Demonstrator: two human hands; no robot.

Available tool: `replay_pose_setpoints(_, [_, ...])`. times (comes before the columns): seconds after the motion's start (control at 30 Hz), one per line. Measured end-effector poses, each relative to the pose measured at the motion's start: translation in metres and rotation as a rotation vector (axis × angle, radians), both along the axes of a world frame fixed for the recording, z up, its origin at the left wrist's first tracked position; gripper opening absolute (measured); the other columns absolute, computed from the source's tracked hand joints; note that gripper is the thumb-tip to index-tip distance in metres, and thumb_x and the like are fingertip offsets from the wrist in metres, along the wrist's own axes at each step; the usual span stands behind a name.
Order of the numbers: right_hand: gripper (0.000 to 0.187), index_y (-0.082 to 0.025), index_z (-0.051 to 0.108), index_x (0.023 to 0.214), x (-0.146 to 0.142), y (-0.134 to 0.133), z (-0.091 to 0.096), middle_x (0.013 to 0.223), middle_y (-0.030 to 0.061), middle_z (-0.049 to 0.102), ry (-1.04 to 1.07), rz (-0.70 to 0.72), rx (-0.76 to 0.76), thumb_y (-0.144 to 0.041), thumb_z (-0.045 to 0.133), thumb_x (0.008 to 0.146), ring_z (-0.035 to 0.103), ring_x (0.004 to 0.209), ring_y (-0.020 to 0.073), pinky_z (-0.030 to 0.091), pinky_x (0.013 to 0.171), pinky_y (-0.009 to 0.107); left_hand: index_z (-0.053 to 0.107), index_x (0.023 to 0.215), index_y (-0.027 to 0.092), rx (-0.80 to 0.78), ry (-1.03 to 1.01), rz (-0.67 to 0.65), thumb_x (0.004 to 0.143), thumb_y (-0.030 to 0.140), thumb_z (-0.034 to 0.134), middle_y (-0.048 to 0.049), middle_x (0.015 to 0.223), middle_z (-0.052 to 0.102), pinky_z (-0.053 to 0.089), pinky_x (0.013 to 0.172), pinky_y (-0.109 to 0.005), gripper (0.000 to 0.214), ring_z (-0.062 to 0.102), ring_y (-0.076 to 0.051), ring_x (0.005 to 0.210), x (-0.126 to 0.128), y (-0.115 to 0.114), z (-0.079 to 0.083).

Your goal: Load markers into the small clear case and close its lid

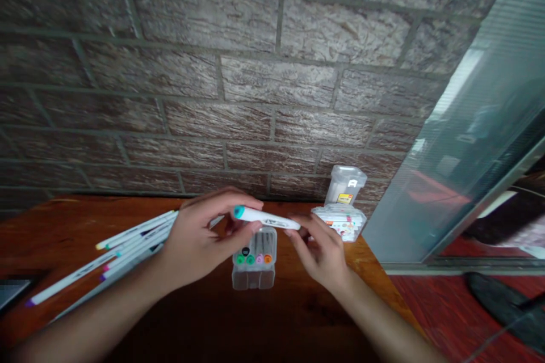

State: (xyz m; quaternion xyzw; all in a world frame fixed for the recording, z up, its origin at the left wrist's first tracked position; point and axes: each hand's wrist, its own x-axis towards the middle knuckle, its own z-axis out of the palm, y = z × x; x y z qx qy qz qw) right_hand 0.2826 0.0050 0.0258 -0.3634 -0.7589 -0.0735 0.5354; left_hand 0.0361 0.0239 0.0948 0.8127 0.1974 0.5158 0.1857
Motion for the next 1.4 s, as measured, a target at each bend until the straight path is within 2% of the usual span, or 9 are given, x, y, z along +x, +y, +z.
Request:
replay_pose_setpoints(0.1, [0.016,-0.019,0.076,0.110,0.002,-0.001,0.020,0.086,0.0069,0.077,0.031,-0.022,-0.008,-0.017,0.072,0.095,0.069,0.063,0.0182,0.058,0.057,0.030,0.076,0.115,0.020,-0.034,0.007,0.066,0.090,0.023,0.078,-0.0022,0.086,0.079,0.051,0.057,-0.021,0.025,0.066,-0.012,0.064,-0.015,0.018,0.007])
replay_pose_setpoints(0.2, [0.015,-0.018,0.079,0.105,0.001,0.003,0.049,0.085,0.0059,0.078,0.171,0.002,-0.158,-0.024,0.078,0.092,0.068,0.057,0.0153,0.054,0.048,0.025,0.080,0.110,0.021,-0.041,0.115,0.087,0.090,0.024,0.079,-0.0043,0.104,0.084,0.058,0.071,-0.024,0.020,0.077,-0.017,0.083,-0.028,0.035,0.014])
replay_pose_setpoints(0.3, [0.020,-0.016,0.080,0.096,-0.009,0.015,0.085,0.064,-0.0001,0.072,0.302,0.186,-0.330,-0.031,0.086,0.084,0.059,0.045,0.0117,0.046,0.038,0.021,0.080,0.111,0.021,-0.055,0.153,0.089,0.089,0.022,0.080,-0.0052,0.108,0.084,0.061,0.080,-0.028,0.022,0.079,-0.020,0.093,-0.034,0.047,0.017])
replay_pose_setpoints(0.47, [0.020,-0.018,0.079,0.089,-0.039,0.025,0.120,0.079,0.0035,0.080,0.314,0.418,-0.339,-0.032,0.090,0.080,0.066,0.055,0.0118,0.052,0.045,0.021,0.080,0.105,0.020,-0.054,0.193,0.090,0.090,0.017,0.078,-0.0014,0.099,0.083,0.058,0.077,-0.025,0.015,0.076,-0.017,0.086,-0.030,0.050,0.009])
replay_pose_setpoints(0.6, [0.010,-0.018,0.079,0.092,-0.055,0.013,0.118,0.084,0.0055,0.080,0.145,0.399,-0.343,-0.025,0.085,0.087,0.071,0.068,0.0156,0.057,0.058,0.024,0.078,0.100,0.019,0.074,0.287,0.095,0.095,0.019,0.074,-0.0003,0.093,0.080,0.056,0.077,-0.027,0.007,0.073,-0.016,0.082,-0.025,0.050,0.004])
replay_pose_setpoints(0.8, [0.012,-0.021,0.078,0.103,-0.056,-0.003,0.116,0.076,0.0003,0.070,-0.125,0.320,-0.193,-0.017,0.079,0.092,0.064,0.063,0.0127,0.049,0.055,0.023,0.076,0.095,0.017,0.207,0.380,0.102,0.100,0.024,0.068,-0.0024,0.084,0.076,0.055,0.066,-0.027,0.012,0.071,-0.016,0.071,-0.018,0.044,0.003])
replay_pose_setpoints(0.97, [0.010,-0.021,0.075,0.103,-0.058,-0.009,0.119,0.077,-0.0011,0.068,-0.197,0.365,-0.132,-0.014,0.075,0.094,0.063,0.064,0.0116,0.049,0.057,0.023,0.073,0.089,0.017,0.273,0.400,0.113,0.103,0.025,0.062,-0.0025,0.083,0.075,0.055,0.064,-0.028,0.020,0.071,-0.016,0.071,-0.014,0.038,0.002])
replay_pose_setpoints(1.17, [0.025,-0.023,0.074,0.117,-0.058,-0.018,0.121,0.081,-0.0003,0.069,-0.262,0.354,-0.101,-0.012,0.072,0.095,0.064,0.065,0.0123,0.049,0.056,0.023,0.074,0.091,0.017,0.295,0.406,0.112,0.101,0.021,0.063,-0.0039,0.090,0.077,0.057,0.069,-0.031,0.016,0.073,-0.018,0.078,-0.014,0.035,0.001])
replay_pose_setpoints(1.4, [0.022,-0.024,0.075,0.114,-0.058,-0.023,0.121,0.082,0.0013,0.072,-0.275,0.353,-0.096,-0.013,0.074,0.094,0.066,0.064,0.0144,0.052,0.055,0.025,0.073,0.089,0.018,0.269,0.380,0.095,0.102,0.018,0.061,-0.0045,0.095,0.078,0.059,0.073,-0.030,0.017,0.074,-0.018,0.083,-0.015,0.030,0.004])
